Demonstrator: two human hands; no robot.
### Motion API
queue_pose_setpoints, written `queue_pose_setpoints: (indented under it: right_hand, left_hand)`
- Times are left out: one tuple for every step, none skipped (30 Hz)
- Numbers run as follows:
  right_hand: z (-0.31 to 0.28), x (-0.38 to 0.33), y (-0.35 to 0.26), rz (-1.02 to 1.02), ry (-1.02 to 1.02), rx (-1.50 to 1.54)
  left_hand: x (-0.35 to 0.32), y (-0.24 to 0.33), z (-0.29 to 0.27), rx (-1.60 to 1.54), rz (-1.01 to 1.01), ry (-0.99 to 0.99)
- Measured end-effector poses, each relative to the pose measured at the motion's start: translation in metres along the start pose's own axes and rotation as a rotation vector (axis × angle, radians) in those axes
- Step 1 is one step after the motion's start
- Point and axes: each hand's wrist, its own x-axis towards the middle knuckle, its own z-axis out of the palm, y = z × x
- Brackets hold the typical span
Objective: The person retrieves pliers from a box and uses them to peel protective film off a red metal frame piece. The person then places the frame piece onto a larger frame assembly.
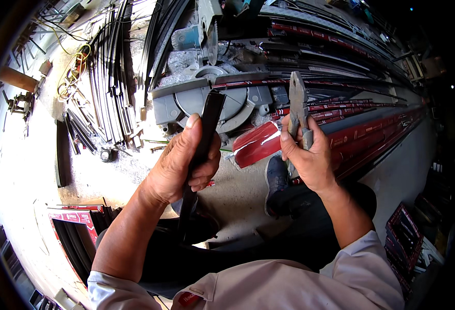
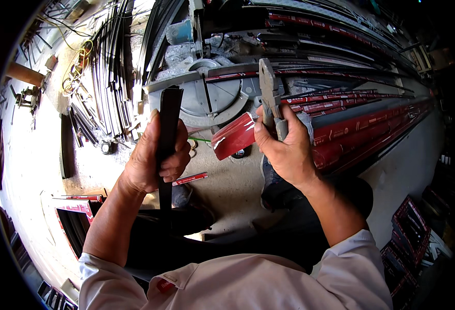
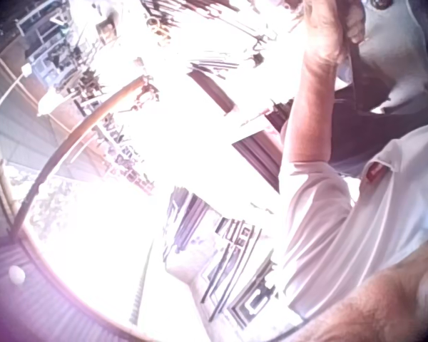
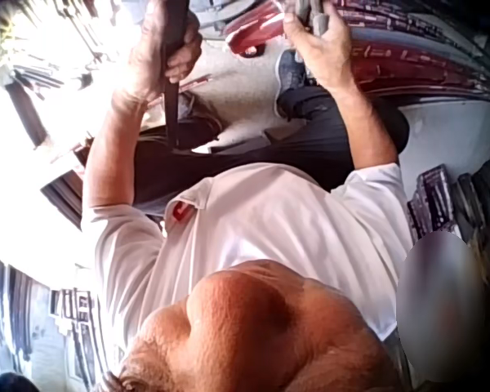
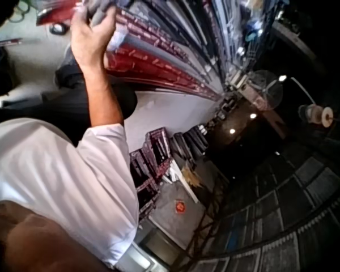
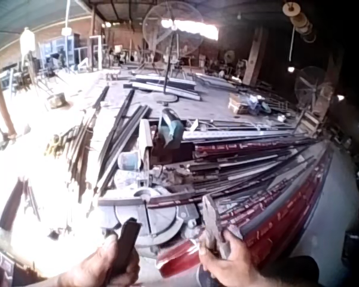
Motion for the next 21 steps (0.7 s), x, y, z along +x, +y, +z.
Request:
queue_pose_setpoints:
  right_hand:
    - [0.000, -0.001, 0.003, -0.005, -0.015, -0.028]
    - [0.001, -0.002, 0.005, -0.009, -0.031, -0.056]
    - [0.003, -0.004, 0.004, 0.003, -0.048, -0.062]
    - [0.005, -0.006, 0.003, -0.017, -0.066, -0.102]
    - [0.006, -0.007, 0.005, -0.039, -0.070, -0.136]
    - [0.007, -0.008, 0.007, -0.062, -0.073, -0.169]
    - [0.007, -0.008, 0.007, -0.082, -0.082, -0.194]
    - [0.008, -0.009, 0.008, -0.103, -0.090, -0.218]
    - [0.008, -0.010, 0.008, -0.123, -0.098, -0.243]
    - [0.009, -0.010, 0.008, -0.140, -0.105, -0.254]
    - [0.010, -0.010, 0.009, -0.157, -0.111, -0.264]
    - [0.011, -0.010, 0.010, -0.174, -0.118, -0.274]
    - [0.012, -0.010, 0.009, -0.158, -0.127, -0.283]
    - [0.012, -0.011, 0.007, -0.142, -0.137, -0.291]
    - [0.013, -0.012, 0.006, -0.126, -0.147, -0.299]
    - [0.012, -0.013, 0.007, -0.112, -0.164, -0.297]
    - [0.012, -0.013, 0.007, -0.099, -0.182, -0.294]
    - [0.011, -0.013, 0.007, -0.085, -0.200, -0.291]
    - [0.012, -0.014, 0.007, -0.079, -0.212, -0.294]
    - [0.013, -0.014, 0.007, -0.072, -0.224, -0.297]
    - [0.014, -0.014, 0.007, -0.066, -0.237, -0.299]
  left_hand:
    - [0.000, 0.000, 0.001, 0.014, 0.005, 0.005]
    - [0.001, -0.001, 0.001, 0.004, 0.015, 0.010]
    - [0.003, -0.004, 0.001, -0.006, 0.026, 0.016]
    - [0.003, -0.005, 0.000, -0.015, 0.036, 0.022]
    - [0.003, -0.004, 0.000, -0.011, 0.027, 0.022]
    - [0.003, -0.003, 0.000, -0.007, 0.019, 0.022]
    - [0.002, -0.002, -0.001, -0.003, 0.010, 0.023]
    - [0.003, -0.002, -0.001, -0.008, 0.011, 0.019]
    - [0.004, -0.003, -0.002, -0.014, 0.012, 0.014]
    - [0.003, -0.003, -0.002, -0.018, 0.014, 0.012]
    - [0.003, -0.002, -0.002, -0.008, 0.021, 0.011]
    - [0.002, -0.001, -0.001, 0.003, 0.028, 0.009]
    - [0.002, 0.000, -0.001, 0.012, 0.035, 0.007]
    - [0.002, -0.001, -0.001, 0.003, 0.034, 0.001]
    - [0.002, -0.001, -0.002, -0.006, 0.033, -0.004]
    - [0.003, -0.001, -0.002, -0.017, 0.032, -0.013]
    - [0.003, -0.001, -0.002, -0.024, 0.029, 0.006]
    - [0.003, -0.001, -0.001, -0.031, 0.026, 0.026]
    - [0.003, -0.001, -0.001, -0.037, 0.022, 0.045]
    - [0.004, -0.001, 0.000, -0.040, 0.029, 0.069]
    - [0.004, -0.002, 0.000, -0.044, 0.036, 0.092]
